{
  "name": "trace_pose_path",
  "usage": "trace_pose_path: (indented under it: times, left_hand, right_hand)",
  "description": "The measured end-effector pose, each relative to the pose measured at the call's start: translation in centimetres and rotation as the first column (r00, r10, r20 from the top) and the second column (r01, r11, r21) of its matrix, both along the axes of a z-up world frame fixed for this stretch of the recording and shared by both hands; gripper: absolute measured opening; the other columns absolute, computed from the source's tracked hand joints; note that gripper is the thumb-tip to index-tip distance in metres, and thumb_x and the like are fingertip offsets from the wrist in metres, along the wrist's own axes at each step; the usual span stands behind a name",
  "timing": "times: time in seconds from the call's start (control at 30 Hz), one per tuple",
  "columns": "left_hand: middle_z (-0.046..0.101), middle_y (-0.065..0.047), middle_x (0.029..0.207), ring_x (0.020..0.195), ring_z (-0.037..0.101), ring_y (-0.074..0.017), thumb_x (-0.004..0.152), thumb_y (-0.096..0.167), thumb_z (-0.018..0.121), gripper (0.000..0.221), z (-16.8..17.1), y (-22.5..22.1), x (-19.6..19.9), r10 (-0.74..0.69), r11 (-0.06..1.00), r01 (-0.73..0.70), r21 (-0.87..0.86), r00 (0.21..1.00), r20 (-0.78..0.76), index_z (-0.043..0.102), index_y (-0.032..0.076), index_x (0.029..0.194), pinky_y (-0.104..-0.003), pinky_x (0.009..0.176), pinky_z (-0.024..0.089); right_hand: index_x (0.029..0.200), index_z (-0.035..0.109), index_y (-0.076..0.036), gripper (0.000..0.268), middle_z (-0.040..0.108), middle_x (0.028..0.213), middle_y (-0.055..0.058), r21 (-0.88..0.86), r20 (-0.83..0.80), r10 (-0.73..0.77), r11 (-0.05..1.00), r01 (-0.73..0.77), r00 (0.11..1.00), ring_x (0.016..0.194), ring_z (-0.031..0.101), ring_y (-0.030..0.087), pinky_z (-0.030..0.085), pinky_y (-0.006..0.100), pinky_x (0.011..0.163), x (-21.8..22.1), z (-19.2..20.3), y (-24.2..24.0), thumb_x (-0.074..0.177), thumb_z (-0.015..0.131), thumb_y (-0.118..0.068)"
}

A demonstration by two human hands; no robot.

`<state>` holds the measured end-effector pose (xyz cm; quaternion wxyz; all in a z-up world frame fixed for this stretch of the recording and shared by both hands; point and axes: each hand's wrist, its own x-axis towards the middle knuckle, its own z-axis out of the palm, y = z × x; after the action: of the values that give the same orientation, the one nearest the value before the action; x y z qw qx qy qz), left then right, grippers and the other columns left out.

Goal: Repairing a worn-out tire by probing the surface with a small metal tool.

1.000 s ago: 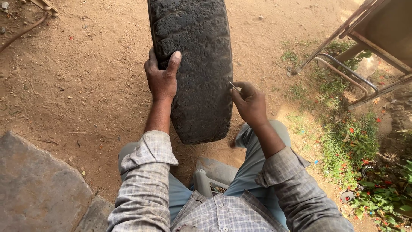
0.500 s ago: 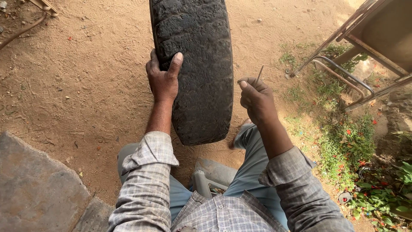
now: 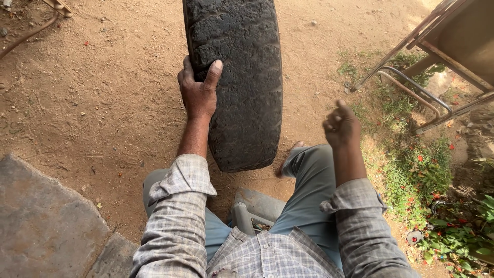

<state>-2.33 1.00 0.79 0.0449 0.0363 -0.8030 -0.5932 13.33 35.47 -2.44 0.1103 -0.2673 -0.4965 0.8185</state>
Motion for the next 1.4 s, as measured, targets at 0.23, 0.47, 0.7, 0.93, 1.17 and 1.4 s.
trace_pose_path:
  times: [0.23,0.47,0.7,0.93,1.17,1.4]
  left_hand:
    - [0.036,-0.023,0.141,0.135,0.051,-0.0379,0.075,0.086,0.060,0.126,0.7,0.5,-0.2,0.003,0.999,-0.003,0.043,1.000,0.000,0.024,0.002,0.161,-0.050,0.098,0.062]
    - [0.035,-0.023,0.146,0.142,0.046,-0.0397,0.076,0.089,0.060,0.129,-0.3,0.5,-1.1,0.001,1.000,-0.001,0.024,1.000,-0.003,0.021,0.001,0.162,-0.053,0.106,0.056]
    - [0.039,-0.023,0.141,0.137,0.052,-0.0382,0.071,0.090,0.057,0.129,1.2,0.4,-0.3,0.000,1.000,-0.001,0.011,0.999,0.041,0.025,0.003,0.162,-0.052,0.103,0.058]
    - [0.036,-0.024,0.145,0.141,0.045,-0.0407,0.076,0.089,0.061,0.129,-0.2,0.7,-1.3,0.019,0.999,-0.019,0.035,1.000,0.002,0.023,0.000,0.161,-0.055,0.105,0.055]
    - [0.035,-0.026,0.151,0.141,0.045,-0.0417,0.075,0.088,0.058,0.123,0.7,0.1,-1.4,0.015,0.988,-0.017,0.153,1.000,0.016,0.032,0.003,0.159,-0.059,0.108,0.048]
    - [0.051,-0.019,0.156,0.140,0.050,-0.0360,0.097,0.073,0.030,0.087,-6.1,-3.9,6.1,-0.051,0.948,-0.081,0.308,0.916,0.398,0.037,0.013,0.159,-0.055,0.117,0.037]
  right_hand:
    - [0.106,0.062,-0.004,0.052,0.044,0.065,-0.005,0.015,0.198,-0.483,0.872,0.490,0.853,0.050,0.036,0.005,0.030,0.022,0.044,1.5,-3.8,0.1,0.099,0.065,-0.055]
    - [0.112,0.064,-0.005,0.020,0.055,0.073,0.000,0.242,0.385,0.105,0.947,-0.210,0.917,0.055,0.042,0.009,0.037,0.026,0.049,-0.1,-11.9,-5.2,0.102,0.058,-0.021]
    - [0.115,0.068,-0.002,0.029,0.057,0.069,0.002,0.330,0.473,0.069,0.910,-0.250,0.878,0.056,0.050,0.010,0.043,0.026,0.049,-1.2,-12.4,-5.5,0.097,0.073,-0.024]
    - [0.111,0.073,0.002,0.031,0.056,0.070,0.003,0.384,0.560,0.099,0.849,-0.364,0.822,0.055,0.046,0.012,0.036,0.028,0.045,-1.1,-14.4,-5.0,0.098,0.074,-0.026]
    - [0.112,0.065,-0.003,0.019,0.067,0.084,0.007,0.263,0.349,0.104,0.943,-0.204,0.931,0.067,0.061,0.014,0.052,0.028,0.057,-3.1,-15.4,-4.6,0.099,0.064,-0.018]
    - [0.128,0.060,-0.001,0.029,0.071,0.109,0.014,0.123,0.308,0.087,0.984,-0.130,0.948,0.092,0.069,0.019,0.059,0.031,0.076,-5.6,-16.7,-6.5,0.106,0.057,-0.019]
